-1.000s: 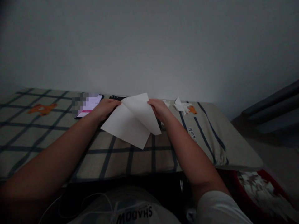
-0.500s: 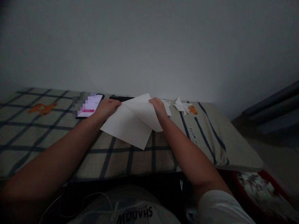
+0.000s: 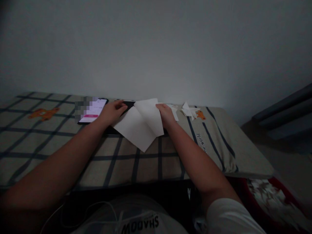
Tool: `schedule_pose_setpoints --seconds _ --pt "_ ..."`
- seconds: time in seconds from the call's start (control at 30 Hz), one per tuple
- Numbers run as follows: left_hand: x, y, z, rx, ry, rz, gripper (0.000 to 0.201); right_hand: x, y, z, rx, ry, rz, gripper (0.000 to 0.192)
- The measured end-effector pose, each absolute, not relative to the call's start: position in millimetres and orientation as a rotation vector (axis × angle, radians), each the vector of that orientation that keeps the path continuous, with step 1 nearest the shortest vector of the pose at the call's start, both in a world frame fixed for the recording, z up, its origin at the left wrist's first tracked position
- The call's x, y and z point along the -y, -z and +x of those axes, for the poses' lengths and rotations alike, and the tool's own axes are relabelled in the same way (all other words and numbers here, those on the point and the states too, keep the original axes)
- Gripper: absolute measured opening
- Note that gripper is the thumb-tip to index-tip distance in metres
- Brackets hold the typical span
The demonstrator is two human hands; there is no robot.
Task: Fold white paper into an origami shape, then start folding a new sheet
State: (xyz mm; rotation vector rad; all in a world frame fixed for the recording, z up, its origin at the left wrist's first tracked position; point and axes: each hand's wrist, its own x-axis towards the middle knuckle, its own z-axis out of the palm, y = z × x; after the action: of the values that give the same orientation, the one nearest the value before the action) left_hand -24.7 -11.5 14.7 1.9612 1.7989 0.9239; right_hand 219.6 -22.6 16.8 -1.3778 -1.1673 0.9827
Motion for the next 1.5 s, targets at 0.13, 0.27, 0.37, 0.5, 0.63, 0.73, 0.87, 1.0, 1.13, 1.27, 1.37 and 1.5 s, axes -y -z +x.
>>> schedule_pose_setpoints --seconds 0.13,0.27,0.37,0.5,0.63,0.73,0.87,1.0,1.13,1.27,1.37,1.5 --pt "22.4 -17.7 -13.8 -1.757 -0.855 2.427 0.038 20.6 -7.9 213.1 0.946 -1.224 -1.25 0.005" --pt "33.9 -5.8 6.0 -1.665 -0.564 2.616 0.044 17.6 -2.2 210.0 0.875 -1.37 -1.122 0.006" --pt "36.4 2.0 12.4 -1.644 -0.433 2.685 0.051 15.3 -0.1 212.3 0.884 -1.42 -1.054 0.007" --pt "35.0 -1.3 5.8 -1.656 -0.301 2.717 0.054 13.0 2.7 219.1 0.929 -1.409 -1.089 0.012" --pt "33.2 -7.8 -5.7 -1.844 -0.282 2.569 0.045 13.3 3.1 224.9 0.995 -1.396 -1.23 0.022" --pt "26.8 -2.6 -13.1 -1.858 -0.29 2.566 0.042 14.6 -0.3 227.0 1.109 -1.317 -1.393 0.023" --pt "12.2 14.1 -19.7 -1.703 -0.253 2.695 0.05 15.3 -5.9 230.7 1.26 -1.156 -1.539 0.028" --pt "5.9 22.1 -20.9 -1.708 -0.201 2.617 0.055 14.2 -7.5 237.3 1.388 -1.064 -1.659 0.034" --pt "10.1 17.4 -18.3 -1.72 -0.155 2.595 0.058 15.5 -8.0 241.4 1.471 -1.042 -1.701 0.034" --pt "12.7 14.0 -16.5 -1.732 -0.113 2.575 0.058 21.0 -12.7 240.0 1.505 -1.004 -1.74 0.037" --pt "12.5 14.5 -15.9 -1.729 -0.118 2.585 0.058 23.6 -15.6 239.3 1.554 -0.946 -1.762 0.039" --pt "13.3 13.2 -14.7 -1.741 -0.102 2.599 0.057 21.9 -13.2 240.7 1.586 -0.915 -1.769 0.039"
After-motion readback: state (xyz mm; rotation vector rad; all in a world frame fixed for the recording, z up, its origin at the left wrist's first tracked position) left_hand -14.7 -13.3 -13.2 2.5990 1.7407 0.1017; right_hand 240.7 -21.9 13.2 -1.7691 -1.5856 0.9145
